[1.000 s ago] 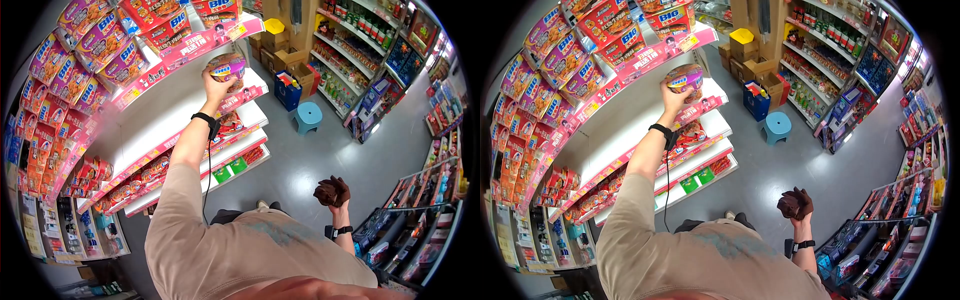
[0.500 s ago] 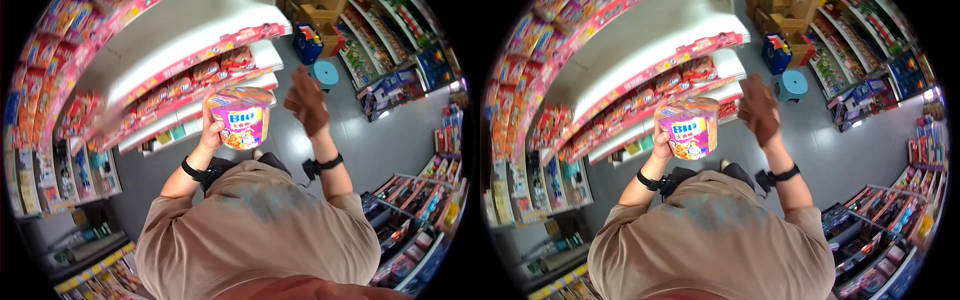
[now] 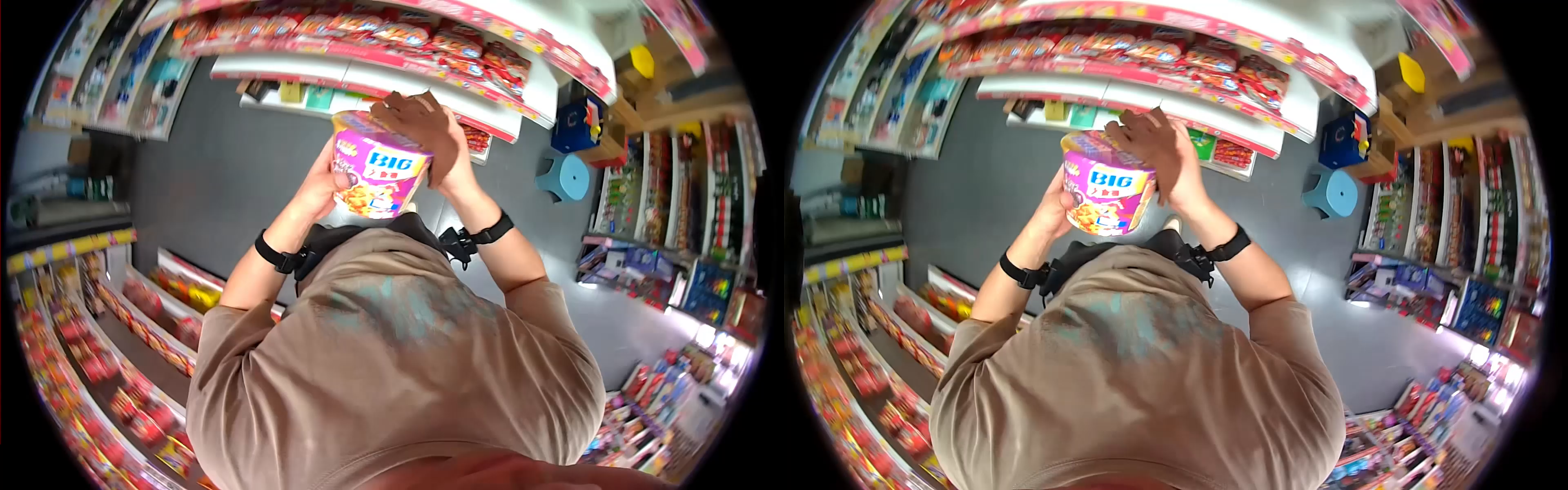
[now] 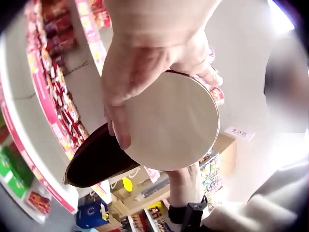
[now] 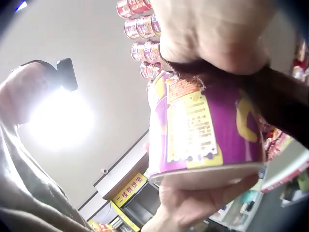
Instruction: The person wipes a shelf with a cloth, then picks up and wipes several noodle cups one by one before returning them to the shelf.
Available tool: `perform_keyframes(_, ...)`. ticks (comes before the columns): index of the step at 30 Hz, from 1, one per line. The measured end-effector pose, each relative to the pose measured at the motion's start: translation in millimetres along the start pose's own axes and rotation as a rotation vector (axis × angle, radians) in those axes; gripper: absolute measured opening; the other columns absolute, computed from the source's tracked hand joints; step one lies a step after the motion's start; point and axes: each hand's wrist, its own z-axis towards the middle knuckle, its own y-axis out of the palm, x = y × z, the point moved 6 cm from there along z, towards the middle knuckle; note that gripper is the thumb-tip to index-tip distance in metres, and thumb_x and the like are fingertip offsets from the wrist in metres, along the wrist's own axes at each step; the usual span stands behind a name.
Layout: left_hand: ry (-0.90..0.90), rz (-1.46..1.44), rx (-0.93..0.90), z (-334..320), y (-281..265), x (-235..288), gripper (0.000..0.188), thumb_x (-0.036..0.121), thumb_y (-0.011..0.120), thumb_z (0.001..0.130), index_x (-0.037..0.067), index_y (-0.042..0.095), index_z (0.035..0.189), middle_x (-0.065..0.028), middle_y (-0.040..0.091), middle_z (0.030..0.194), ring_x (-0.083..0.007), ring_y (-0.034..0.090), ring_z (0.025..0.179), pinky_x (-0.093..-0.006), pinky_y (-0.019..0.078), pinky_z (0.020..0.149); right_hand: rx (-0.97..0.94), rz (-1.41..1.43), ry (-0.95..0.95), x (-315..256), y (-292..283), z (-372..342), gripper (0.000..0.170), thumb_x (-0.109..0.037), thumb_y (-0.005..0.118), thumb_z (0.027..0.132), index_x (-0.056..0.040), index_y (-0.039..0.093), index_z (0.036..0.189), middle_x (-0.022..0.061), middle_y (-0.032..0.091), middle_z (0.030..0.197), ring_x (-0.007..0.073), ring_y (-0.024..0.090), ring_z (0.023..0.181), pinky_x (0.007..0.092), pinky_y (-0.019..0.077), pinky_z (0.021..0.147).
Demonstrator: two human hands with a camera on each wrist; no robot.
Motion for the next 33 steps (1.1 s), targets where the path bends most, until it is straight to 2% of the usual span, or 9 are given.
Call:
perform_keyframes(2, 0.055, 0.11, 0.079, -37, -16, 16, 0.109, 0.014, 0.092, 0.065, 0.001, 0.028, 0.152, -0.0094, 0.054, 0.138, -0.0208, 0.055, 0.126, -0.0366, 0.0422, 0.109, -0.442, -0.796, -0.202, -5, 47, 3, 0.037, -0.017, 0.056, 0.095, -0.0039, 0.061, 0.129, 0.0097, 0.061, 0.129, 0.022, 0.052, 0.124, 0.0374, 0.0325, 0.11)
perform_keyframes(5, 0.059, 0.197, 0.131, -91, -50, 26, 0.114, 0.009, 0.095, 0.058, 0.0, 0.03, 0.151, -0.0092, 0.056, 0.133, -0.0181, 0.055, 0.123, -0.036, 0.0426, 0.108, -0.289, -0.099, 0.502, 56, 79, -25, 0.043, -0.026, 0.056, 0.1, -0.0034, 0.055, 0.137, 0.0119, 0.052, 0.139, 0.0195, 0.05, 0.127, 0.0331, 0.0408, 0.106)
perform_keyframes(13, 0.036, 0.737, 0.388, -243, -142, 47, 0.119, 0.037, 0.097, 0.05, 0.0, 0.038, 0.146, -0.0182, 0.06, 0.129, -0.0294, 0.059, 0.119, -0.0371, 0.0464, 0.103, -0.822, -0.879, 0.167, 80, 274, -95, 0.057, -0.025, 0.056, 0.097, -0.0094, 0.042, 0.15, 0.0167, 0.039, 0.156, 0.0349, 0.044, 0.138, 0.039, 0.0371, 0.112)
perform_keyframes(17, 0.135, 0.827, 0.402, -301, -140, 69, 0.118, 0.042, 0.095, 0.05, 0.002, 0.039, 0.146, -0.02, 0.059, 0.13, -0.0346, 0.059, 0.119, -0.0409, 0.0463, 0.103, -0.663, -0.689, 0.387, 134, 311, -96, 0.057, -0.039, 0.044, 0.104, -0.0096, 0.039, 0.152, 0.0158, 0.039, 0.156, 0.0311, 0.044, 0.139, 0.0376, 0.0373, 0.112)
perform_keyframes(19, 0.075, 0.826, 0.433, -320, -148, 67, 0.118, 0.044, 0.094, 0.051, 0.002, 0.038, 0.146, -0.0205, 0.057, 0.132, -0.036, 0.058, 0.119, -0.0417, 0.0463, 0.103, -0.704, -0.36, 0.502, 132, 350, -107, 0.068, -0.041, 0.046, 0.103, -0.0047, 0.026, 0.157, 0.017, 0.029, 0.161, 0.0291, 0.028, 0.149, 0.0366, 0.0249, 0.12)
perform_keyframes(23, 0.027, 0.893, 0.546, -345, -179, 69, 0.107, 0.043, 0.092, 0.051, 0.003, 0.045, 0.139, -0.0191, 0.057, 0.13, -0.0358, 0.058, 0.118, -0.0429, 0.0477, 0.1, -0.989, -0.82, 0.283, 134, 361, -139, 0.061, -0.026, 0.039, 0.107, -0.0039, 0.018, 0.159, 0.0179, 0.015, 0.165, 0.0284, 0.013, 0.153, 0.0375, 0.0154, 0.124)
perform_keyframes(27, 0.259, 1.019, 0.505, -361, -154, 82, 0.112, 0.042, 0.093, 0.05, 0.006, 0.043, 0.144, -0.0191, 0.057, 0.133, -0.0363, 0.058, 0.119, -0.0429, 0.0474, 0.101, -0.815, -0.785, 0.594, 179, 340, -114, 0.06, -0.029, 0.054, 0.103, -0.0014, 0.031, 0.152, 0.0158, 0.042, 0.15, 0.0222, 0.042, 0.136, 0.0336, 0.036, 0.112)
perform_keyframes(30, 0.188, 1.041, 0.579, -365, -176, 74, 0.117, 0.043, 0.094, 0.05, 0.006, 0.04, 0.146, -0.0205, 0.057, 0.132, -0.0377, 0.057, 0.121, -0.0433, 0.0469, 0.102, -0.63, -0.402, 0.62, 187, 357, -129, 0.066, -0.036, 0.051, 0.104, -0.0015, 0.027, 0.155, 0.0138, 0.037, 0.155, 0.0222, 0.037, 0.142, 0.0342, 0.0314, 0.116)
perform_keyframes(33, 0.097, 1.057, 0.597, -371, -193, 73, 0.117, 0.046, 0.093, 0.051, 0.002, 0.039, 0.145, -0.0221, 0.054, 0.135, -0.0388, 0.054, 0.124, -0.0442, 0.0457, 0.104, -0.845, -0.824, 0.156, 153, 379, -161, 0.067, -0.045, 0.033, 0.108, -0.0008, 0.02, 0.157, 0.0162, 0.023, 0.162, 0.0265, 0.028, 0.147, 0.0384, 0.0246, 0.12)
